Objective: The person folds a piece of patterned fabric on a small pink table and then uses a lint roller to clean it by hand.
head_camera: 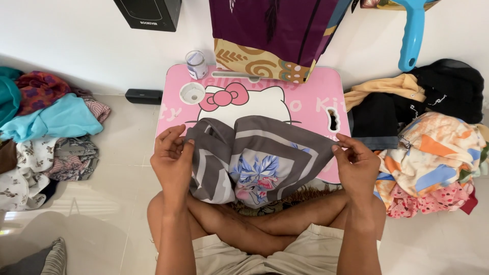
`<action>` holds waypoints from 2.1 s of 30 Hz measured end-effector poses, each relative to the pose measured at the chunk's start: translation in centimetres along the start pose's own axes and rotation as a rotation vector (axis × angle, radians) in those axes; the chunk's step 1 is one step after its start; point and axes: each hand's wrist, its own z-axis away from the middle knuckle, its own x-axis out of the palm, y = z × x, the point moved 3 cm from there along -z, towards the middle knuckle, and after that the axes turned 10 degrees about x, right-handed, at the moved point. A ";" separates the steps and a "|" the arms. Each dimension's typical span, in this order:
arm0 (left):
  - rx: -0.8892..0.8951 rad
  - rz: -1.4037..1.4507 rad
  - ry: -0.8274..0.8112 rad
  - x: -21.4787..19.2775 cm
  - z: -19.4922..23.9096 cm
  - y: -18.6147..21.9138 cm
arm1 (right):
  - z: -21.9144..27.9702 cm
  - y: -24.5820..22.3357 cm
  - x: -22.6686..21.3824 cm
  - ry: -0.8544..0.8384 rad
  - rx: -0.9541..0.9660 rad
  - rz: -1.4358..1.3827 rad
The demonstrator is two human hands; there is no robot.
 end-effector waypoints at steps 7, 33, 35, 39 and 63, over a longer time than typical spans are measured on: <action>0.006 0.060 -0.078 1.8 1.6 -0.6 | 1.4 -2.3 0.6 -0.022 -0.004 -0.057; 0.035 0.099 -0.257 10.2 12.6 3.4 | 7.8 -8.4 7.2 -0.304 0.079 -0.124; 0.067 0.071 -0.269 10.3 13.0 2.9 | 7.8 -7.8 7.3 -0.261 0.068 -0.121; 0.133 0.138 -0.366 10.1 12.1 3.7 | 7.7 -7.0 6.7 -0.227 0.127 -0.083; -0.238 -0.451 -0.552 1.1 -6.7 -10.9 | 6.3 -5.1 -0.9 -0.184 -0.069 0.030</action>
